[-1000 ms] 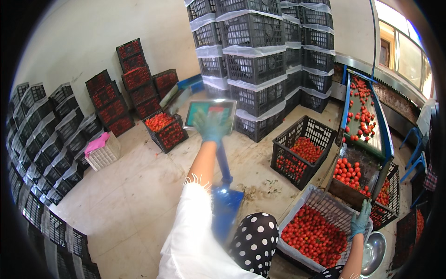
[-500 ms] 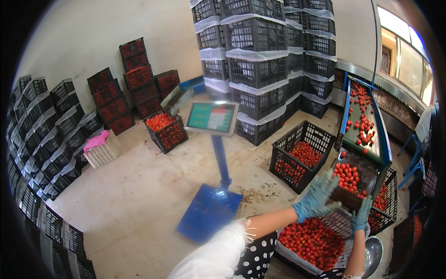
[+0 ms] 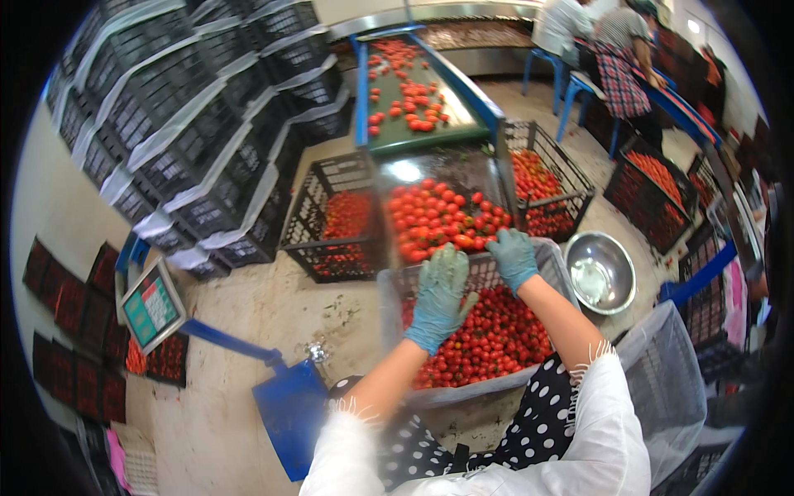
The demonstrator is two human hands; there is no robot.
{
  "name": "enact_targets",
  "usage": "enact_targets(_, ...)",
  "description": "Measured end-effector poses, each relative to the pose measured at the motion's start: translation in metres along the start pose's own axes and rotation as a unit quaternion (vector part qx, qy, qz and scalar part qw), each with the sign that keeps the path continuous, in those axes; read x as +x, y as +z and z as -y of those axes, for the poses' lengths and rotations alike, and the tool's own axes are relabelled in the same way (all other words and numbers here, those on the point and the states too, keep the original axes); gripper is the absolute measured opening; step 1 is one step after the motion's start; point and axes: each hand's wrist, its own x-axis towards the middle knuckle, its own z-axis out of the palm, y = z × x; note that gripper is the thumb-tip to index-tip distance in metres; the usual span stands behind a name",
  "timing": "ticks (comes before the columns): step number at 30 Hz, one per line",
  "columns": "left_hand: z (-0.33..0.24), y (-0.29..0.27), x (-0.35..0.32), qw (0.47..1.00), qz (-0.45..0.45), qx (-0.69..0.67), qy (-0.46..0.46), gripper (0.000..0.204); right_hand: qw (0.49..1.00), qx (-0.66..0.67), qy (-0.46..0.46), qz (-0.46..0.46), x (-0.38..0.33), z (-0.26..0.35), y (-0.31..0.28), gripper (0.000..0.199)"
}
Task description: The person sorts and moves cherry tomatoes from a conveyor belt into a plastic bin by hand, occasionally interacting with a digital scale and moving crates.
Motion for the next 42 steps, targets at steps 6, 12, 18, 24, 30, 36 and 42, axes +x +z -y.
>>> enact_targets(6, 0.031, 0.04, 0.0, 0.991, 0.029, 0.128, 0.032, 0.058, 0.999, 0.007, -0.021, 0.029, -0.013, 0.01, -0.006, 0.004)
enact_targets(12, 0.044, 0.035, 0.004, 0.995, 0.023, 0.093, 0.011, 0.04, 0.997, -0.017, -0.006, 0.07, -0.027, 0.016, 0.004, 0.005)
enact_targets(18, 0.042, 0.04, 0.0, 0.99, -0.005, 0.135, -0.037, 0.061, 0.966, 0.061, 0.038, 0.247, -0.022, 0.032, -0.002, 0.02)
enact_targets(24, 0.051, 0.059, -0.011, 0.991, 0.097, 0.053, -0.07, 0.084, 0.943, 0.174, 0.106, 0.262, -0.031, 0.022, 0.005, 0.04)
enact_targets(30, 0.056, 0.057, -0.017, 0.988, 0.14, 0.027, -0.058, 0.095, 0.961, 0.142, 0.093, 0.22, -0.029, 0.024, 0.023, 0.03)
enact_targets(36, 0.049, 0.058, -0.018, 0.988, 0.126, 0.067, -0.057, 0.094, 0.972, 0.176, 0.129, 0.089, -0.004, 0.04, 0.018, 0.02)
enact_targets(42, 0.045, 0.066, -0.013, 0.98, 0.168, 0.082, -0.071, 0.09, 0.989, 0.056, 0.124, 0.065, 0.023, 0.041, 0.045, 0.017)
